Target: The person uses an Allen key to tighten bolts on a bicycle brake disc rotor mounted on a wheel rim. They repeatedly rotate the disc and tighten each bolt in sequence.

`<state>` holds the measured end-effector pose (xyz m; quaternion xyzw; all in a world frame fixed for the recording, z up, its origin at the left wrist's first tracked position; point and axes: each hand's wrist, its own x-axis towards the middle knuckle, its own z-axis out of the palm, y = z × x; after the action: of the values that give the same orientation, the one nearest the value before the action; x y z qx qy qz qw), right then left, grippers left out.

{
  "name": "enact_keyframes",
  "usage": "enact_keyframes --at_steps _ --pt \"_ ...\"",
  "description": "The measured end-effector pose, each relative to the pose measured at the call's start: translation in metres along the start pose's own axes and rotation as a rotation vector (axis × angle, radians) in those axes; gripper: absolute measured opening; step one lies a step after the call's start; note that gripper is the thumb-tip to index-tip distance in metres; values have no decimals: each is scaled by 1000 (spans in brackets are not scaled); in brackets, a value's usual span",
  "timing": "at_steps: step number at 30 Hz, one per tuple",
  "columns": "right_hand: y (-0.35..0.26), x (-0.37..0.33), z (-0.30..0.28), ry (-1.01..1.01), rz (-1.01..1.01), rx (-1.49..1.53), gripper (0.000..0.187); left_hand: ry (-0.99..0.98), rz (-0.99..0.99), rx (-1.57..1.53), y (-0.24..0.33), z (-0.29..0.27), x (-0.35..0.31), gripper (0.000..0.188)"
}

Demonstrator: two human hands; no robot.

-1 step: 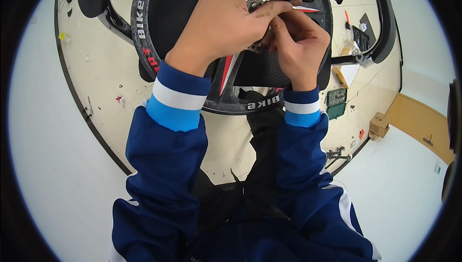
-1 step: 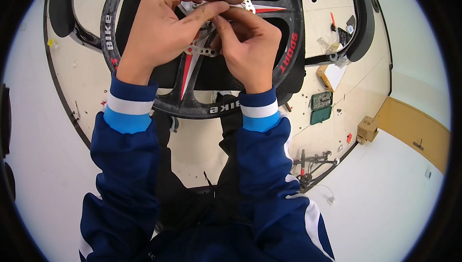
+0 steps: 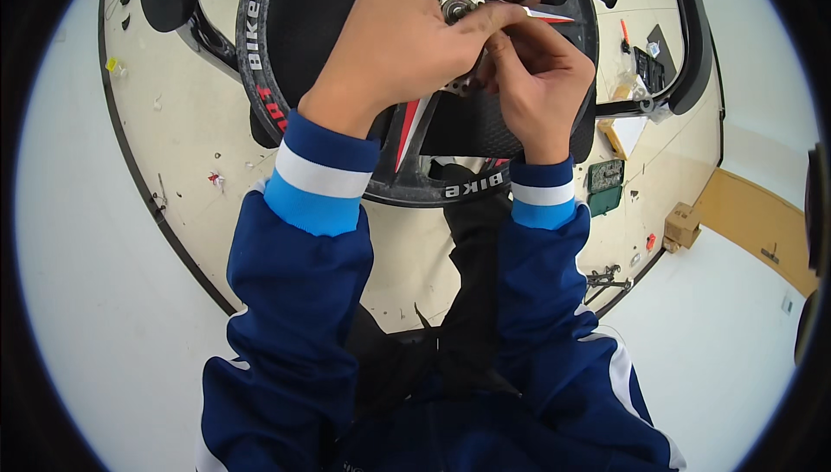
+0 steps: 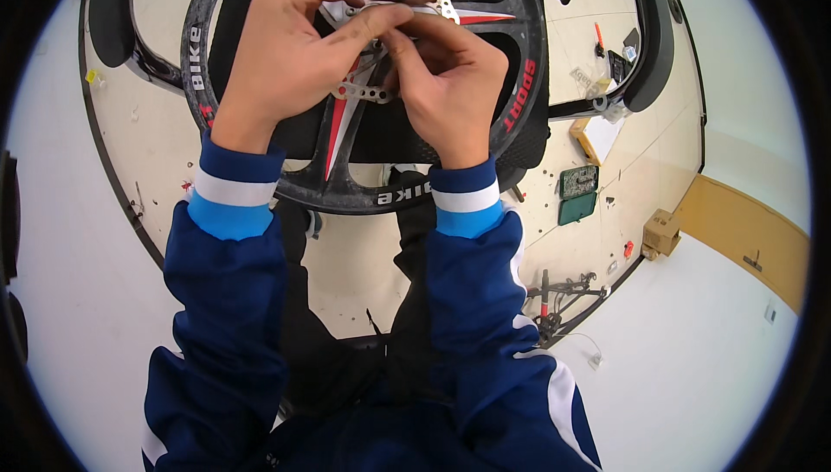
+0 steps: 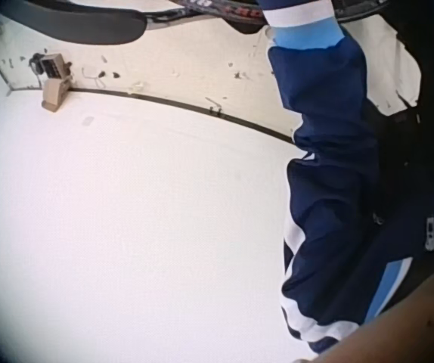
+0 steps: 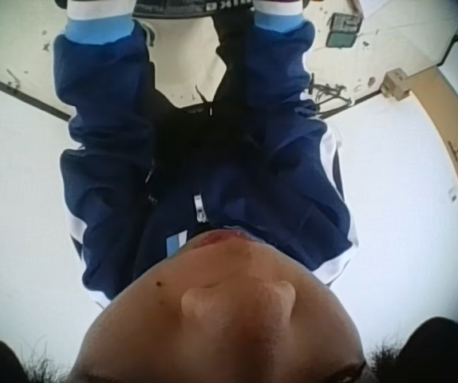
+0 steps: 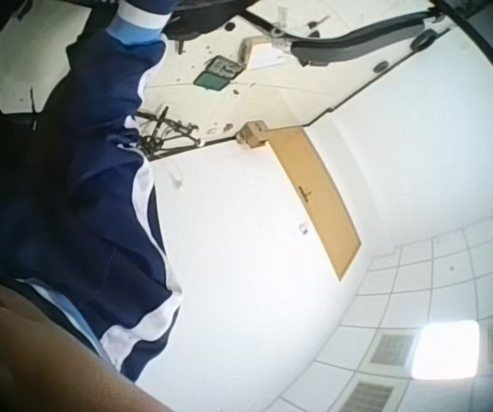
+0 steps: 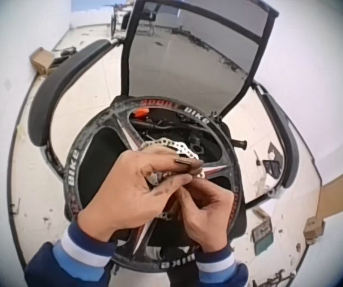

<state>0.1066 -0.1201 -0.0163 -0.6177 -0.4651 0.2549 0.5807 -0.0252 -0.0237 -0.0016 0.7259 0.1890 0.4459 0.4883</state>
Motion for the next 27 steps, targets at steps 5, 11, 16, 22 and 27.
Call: enact_keyframes --at_steps 5,11,16,22,27 --pt "5 5 7 115 -159 -59 16 26 37 104 -3 -4 -1 17" --pt "5 -1 15 91 -174 -142 21 57 -35 49 2 -2 -3 18" --pt "-3 -4 5 16 -26 69 30 15 -88 -44 5 -4 -5 18" --pt "-1 -1 5 5 -20 12 20 44 114 106 -8 -5 6 18" --pt "3 2 8 73 -91 -44 19 116 41 41 -7 2 -3 20"
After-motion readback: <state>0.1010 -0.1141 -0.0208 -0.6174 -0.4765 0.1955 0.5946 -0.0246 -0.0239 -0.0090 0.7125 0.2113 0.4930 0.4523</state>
